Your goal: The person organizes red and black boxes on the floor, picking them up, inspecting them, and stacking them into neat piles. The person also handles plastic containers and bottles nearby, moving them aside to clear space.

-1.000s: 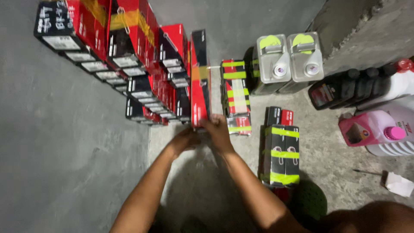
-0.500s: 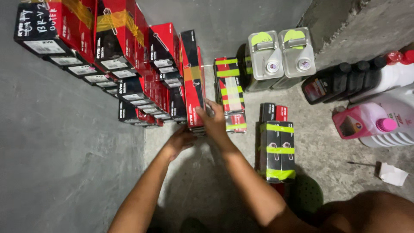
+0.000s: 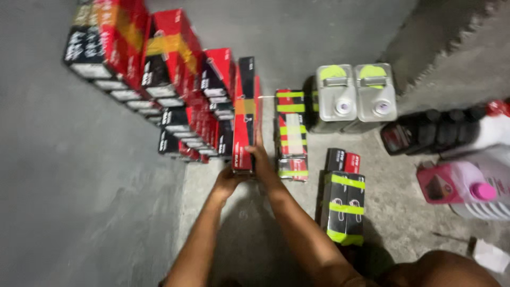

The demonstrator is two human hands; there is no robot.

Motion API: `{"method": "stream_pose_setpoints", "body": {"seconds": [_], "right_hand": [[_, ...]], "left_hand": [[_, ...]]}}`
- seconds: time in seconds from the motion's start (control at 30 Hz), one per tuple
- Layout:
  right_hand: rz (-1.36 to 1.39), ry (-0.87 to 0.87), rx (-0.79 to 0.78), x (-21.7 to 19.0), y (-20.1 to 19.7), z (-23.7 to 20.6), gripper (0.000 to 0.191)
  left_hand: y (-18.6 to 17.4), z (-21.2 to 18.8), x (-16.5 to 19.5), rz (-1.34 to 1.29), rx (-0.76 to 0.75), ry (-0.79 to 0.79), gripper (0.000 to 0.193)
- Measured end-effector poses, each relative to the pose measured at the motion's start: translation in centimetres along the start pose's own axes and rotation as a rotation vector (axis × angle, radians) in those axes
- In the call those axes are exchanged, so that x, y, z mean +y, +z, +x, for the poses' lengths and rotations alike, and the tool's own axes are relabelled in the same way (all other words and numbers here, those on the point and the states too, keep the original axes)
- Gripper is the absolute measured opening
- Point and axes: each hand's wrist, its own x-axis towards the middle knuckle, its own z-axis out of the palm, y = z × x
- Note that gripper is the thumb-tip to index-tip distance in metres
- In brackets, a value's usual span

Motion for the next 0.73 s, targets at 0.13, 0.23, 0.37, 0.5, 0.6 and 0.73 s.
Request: {"method": "stream_pose_setpoints", "body": {"seconds": [0.13,0.23,0.37,0.5,0.6,0.73], "right_hand": [[0.073,0.117,-0.013,-0.7,0.6,0.3,0.105],[0.066,0.198,0.023,-0.7,0.3,-0.2,0.109],[0.152,0.114,-0.056,-1.1,1.2,0.5,0.109],[0.124,0.147,-0.065,-1.2,2.0,0.8,0.109],[-0.049,0.034,-0.091,-0.9,2.2,1.0,0.106],[-0.741,-0.217,0.148,-1.9,-0.2,-0.3,0.088]], "left_hand": [[3.7,-1.0,-1.3,-0.197,0.271,0.121,0.05],[6.0,-0.2,-2.6,-0.33,0.441,0.22,0.051],[6.2,0.5,-3.4,-0.41,0.536,0.297,0.054],[5.3,1.3,-4.1,-0.436,0.509,0.327,0.056],[4.7,1.0,-4.6,-0.455,0.485,0.34,0.058],[7.0,3.3,-0.3,-0.482,0.419,0.35,0.061]]}}
